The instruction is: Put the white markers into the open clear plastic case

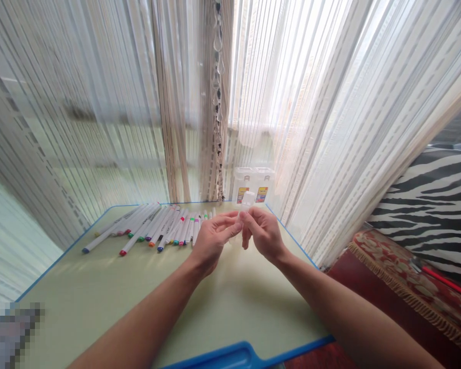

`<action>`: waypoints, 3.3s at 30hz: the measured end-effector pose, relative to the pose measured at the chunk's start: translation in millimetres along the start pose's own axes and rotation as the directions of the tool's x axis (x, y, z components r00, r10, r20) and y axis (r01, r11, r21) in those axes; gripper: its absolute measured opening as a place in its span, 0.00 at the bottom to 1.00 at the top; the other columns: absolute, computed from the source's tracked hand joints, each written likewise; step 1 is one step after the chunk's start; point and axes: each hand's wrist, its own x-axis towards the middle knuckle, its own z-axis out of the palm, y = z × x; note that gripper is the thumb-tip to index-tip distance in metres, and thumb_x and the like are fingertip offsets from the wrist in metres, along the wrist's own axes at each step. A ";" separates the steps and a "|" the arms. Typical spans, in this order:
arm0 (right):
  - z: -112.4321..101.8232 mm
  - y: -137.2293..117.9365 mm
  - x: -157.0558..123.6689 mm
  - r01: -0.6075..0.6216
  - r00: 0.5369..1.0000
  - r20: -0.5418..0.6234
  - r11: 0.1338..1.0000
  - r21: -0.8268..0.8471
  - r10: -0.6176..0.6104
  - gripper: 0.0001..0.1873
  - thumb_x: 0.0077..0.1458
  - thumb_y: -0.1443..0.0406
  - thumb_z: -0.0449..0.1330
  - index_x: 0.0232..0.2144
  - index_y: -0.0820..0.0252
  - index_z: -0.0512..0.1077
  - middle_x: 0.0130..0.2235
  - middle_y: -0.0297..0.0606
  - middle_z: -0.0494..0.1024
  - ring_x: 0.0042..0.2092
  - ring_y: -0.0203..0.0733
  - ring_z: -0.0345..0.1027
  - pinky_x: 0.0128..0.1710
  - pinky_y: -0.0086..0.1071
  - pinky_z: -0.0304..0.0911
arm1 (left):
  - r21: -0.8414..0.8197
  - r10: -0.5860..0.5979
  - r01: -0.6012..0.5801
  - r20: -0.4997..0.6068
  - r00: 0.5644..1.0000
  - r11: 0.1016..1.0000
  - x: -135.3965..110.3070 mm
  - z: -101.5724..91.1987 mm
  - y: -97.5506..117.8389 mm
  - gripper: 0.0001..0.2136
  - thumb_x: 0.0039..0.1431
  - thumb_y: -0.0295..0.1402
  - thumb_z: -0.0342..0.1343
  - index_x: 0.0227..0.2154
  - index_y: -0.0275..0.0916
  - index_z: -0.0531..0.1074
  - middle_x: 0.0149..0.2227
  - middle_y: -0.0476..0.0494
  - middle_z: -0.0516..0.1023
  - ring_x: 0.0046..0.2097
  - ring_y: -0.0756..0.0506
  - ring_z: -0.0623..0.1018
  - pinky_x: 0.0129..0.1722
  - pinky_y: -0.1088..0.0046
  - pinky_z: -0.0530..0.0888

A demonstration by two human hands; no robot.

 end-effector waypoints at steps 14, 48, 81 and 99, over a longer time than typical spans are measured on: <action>-6.8 2.3 2.0 0.008 1.000 -0.002 0.994 -0.108 -0.008 0.20 0.62 0.52 0.55 0.24 0.59 0.67 0.13 0.27 0.67 0.12 0.33 0.61 0.12 0.26 0.54 | 0.148 0.058 -0.061 0.022 0.998 0.987 -0.1 -3.7 3.8 0.13 0.51 0.39 0.66 0.37 0.35 0.81 0.46 0.37 0.80 0.44 0.41 0.79 0.46 0.65 0.72; -7.5 13.2 -1.3 0.278 0.911 -0.174 0.869 -0.409 -0.374 0.16 0.51 0.57 0.69 0.39 0.56 0.71 0.37 0.42 0.80 0.40 0.49 0.76 0.39 0.41 0.73 | 0.655 0.429 -0.151 -0.288 0.856 0.740 -6.9 -39.3 6.6 0.25 0.59 0.50 0.56 0.52 0.37 0.63 0.55 0.33 0.68 0.55 0.39 0.71 0.51 0.65 0.69; -7.9 15.3 -8.4 0.278 0.958 0.012 0.913 -0.299 -0.288 0.10 0.62 0.58 0.54 0.42 0.55 0.70 0.37 0.39 0.77 0.39 0.47 0.71 0.35 0.35 0.65 | 0.621 0.340 -0.240 -0.045 0.939 0.746 -21.6 -39.4 20.7 0.18 0.46 0.40 0.69 0.38 0.36 0.77 0.32 0.44 0.81 0.34 0.43 0.78 0.35 0.71 0.73; -0.5 20.1 -7.6 0.204 0.934 -0.279 0.975 -0.088 -0.221 0.12 0.61 0.62 0.55 0.26 0.58 0.69 0.25 0.30 0.68 0.29 0.37 0.58 0.30 0.31 0.52 | 0.572 0.367 -0.270 -0.058 0.928 0.774 -33.6 -24.9 9.1 0.20 0.56 0.42 0.61 0.49 0.40 0.68 0.37 0.46 0.78 0.34 0.46 0.77 0.36 0.73 0.72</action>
